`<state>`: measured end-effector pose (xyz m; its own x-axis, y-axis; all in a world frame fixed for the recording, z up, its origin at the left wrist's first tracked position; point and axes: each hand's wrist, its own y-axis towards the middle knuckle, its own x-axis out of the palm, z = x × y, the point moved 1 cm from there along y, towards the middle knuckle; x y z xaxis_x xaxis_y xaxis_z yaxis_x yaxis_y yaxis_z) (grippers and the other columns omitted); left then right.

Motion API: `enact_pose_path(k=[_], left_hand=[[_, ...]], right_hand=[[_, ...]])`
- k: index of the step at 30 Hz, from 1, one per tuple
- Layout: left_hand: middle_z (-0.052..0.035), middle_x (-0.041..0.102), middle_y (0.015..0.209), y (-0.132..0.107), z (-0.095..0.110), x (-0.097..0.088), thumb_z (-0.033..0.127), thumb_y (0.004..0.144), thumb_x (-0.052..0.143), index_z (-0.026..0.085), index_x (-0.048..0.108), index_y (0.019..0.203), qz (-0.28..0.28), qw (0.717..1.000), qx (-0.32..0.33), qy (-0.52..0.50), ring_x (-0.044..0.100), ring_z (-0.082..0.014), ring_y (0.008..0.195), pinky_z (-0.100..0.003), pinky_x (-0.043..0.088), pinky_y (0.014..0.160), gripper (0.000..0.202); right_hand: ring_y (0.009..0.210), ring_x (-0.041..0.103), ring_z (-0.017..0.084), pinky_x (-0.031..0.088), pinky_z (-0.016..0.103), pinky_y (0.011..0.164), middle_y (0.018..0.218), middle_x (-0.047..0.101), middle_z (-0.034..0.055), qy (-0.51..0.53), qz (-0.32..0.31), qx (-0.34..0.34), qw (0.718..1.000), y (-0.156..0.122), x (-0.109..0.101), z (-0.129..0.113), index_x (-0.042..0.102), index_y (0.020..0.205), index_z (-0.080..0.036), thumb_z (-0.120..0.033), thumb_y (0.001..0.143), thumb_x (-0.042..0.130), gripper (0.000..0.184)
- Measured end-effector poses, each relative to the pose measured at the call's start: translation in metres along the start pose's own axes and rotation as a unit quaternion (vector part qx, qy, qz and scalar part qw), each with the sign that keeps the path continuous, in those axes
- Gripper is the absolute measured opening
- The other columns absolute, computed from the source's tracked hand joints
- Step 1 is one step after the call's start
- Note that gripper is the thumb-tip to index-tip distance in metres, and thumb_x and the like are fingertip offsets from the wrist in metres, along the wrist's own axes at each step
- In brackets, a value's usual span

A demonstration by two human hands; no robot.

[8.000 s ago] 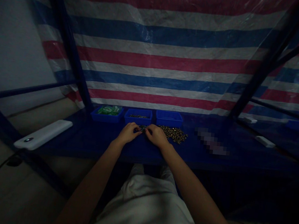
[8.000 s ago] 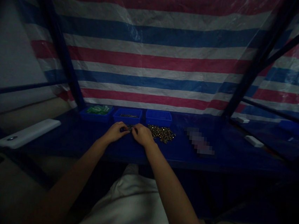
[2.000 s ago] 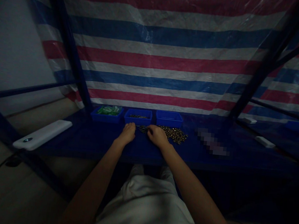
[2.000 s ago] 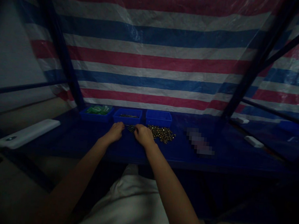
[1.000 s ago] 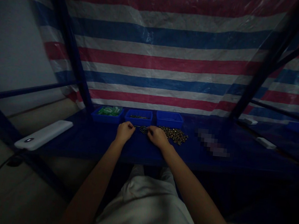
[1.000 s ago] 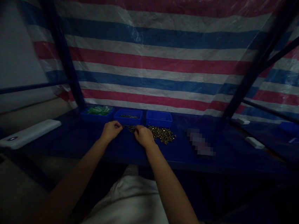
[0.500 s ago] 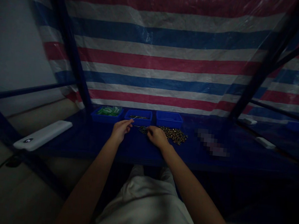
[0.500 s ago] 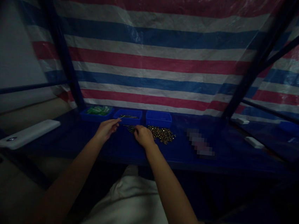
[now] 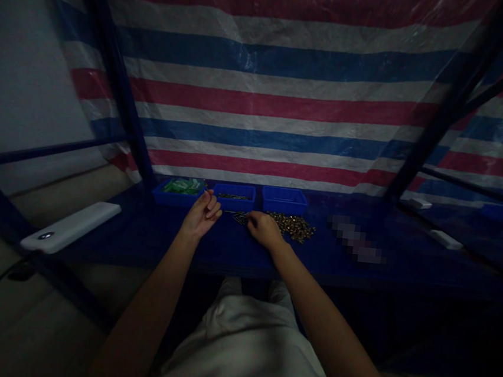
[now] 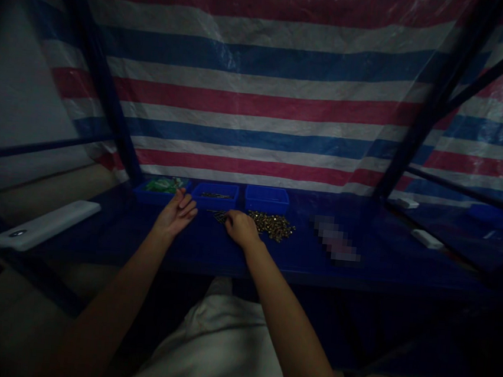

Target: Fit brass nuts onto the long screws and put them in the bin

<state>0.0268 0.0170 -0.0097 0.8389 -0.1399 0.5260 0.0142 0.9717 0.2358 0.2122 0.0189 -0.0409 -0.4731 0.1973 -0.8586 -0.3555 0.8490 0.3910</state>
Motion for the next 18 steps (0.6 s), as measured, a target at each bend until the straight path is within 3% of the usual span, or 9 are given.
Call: enact_pose_path(k=[5,9,12,15,18], left_hand=[[0.0092,0.029,0.046,0.009,-0.007,-0.004,0.038,0.079,0.056,0.020,0.059,0.084,0.009,1.000,-0.015,0.006,0.021,-0.0013,0.034,-0.016,0.021,0.037,0.019],[0.0083,0.039,0.048,0.023,-0.018,-0.012,0.040,0.076,0.058,0.017,0.059,0.094,0.086,0.987,-0.118,0.062,0.028,-0.0007,0.034,-0.015,0.018,0.034,0.029],[0.0049,0.048,0.053,0.027,-0.021,-0.014,0.040,0.079,0.052,0.014,0.059,0.099,0.086,0.978,-0.174,0.079,0.034,-0.0018,0.035,-0.016,0.019,0.034,0.034],[0.0036,0.050,0.054,0.025,-0.021,-0.013,0.036,0.079,0.051,0.013,0.060,0.098,0.080,0.975,-0.164,0.124,0.035,-0.0026,0.035,-0.016,0.020,0.035,0.031],[0.0015,0.054,0.057,0.022,-0.025,-0.015,0.035,0.077,0.051,0.014,0.062,0.093,0.101,0.953,-0.104,0.265,0.040,-0.0049,0.039,-0.018,0.026,0.039,0.029]], right_hand=[[0.094,0.059,0.016,0.041,0.024,0.083,0.104,0.064,0.0054,-0.001,0.001,-0.001,1.000,0.000,-0.001,-0.001,0.060,0.102,-0.019,-0.019,0.083,0.043,0.026],[0.095,0.059,0.016,0.041,0.023,0.083,0.104,0.065,0.0053,0.000,0.003,-0.009,1.000,0.001,0.000,0.000,0.060,0.102,-0.019,-0.019,0.083,0.043,0.026],[0.095,0.059,0.016,0.042,0.024,0.083,0.104,0.064,0.0053,-0.001,0.006,-0.006,1.000,0.001,0.001,0.000,0.060,0.103,-0.018,-0.019,0.083,0.043,0.026],[0.095,0.059,0.016,0.042,0.024,0.082,0.104,0.064,0.0055,0.001,0.003,-0.004,1.000,0.001,0.001,0.001,0.060,0.102,-0.019,-0.019,0.082,0.043,0.026],[0.095,0.059,0.016,0.041,0.024,0.083,0.104,0.064,0.0060,0.005,0.000,-0.006,1.000,0.001,0.002,0.001,0.060,0.101,-0.019,-0.018,0.082,0.043,0.026]])
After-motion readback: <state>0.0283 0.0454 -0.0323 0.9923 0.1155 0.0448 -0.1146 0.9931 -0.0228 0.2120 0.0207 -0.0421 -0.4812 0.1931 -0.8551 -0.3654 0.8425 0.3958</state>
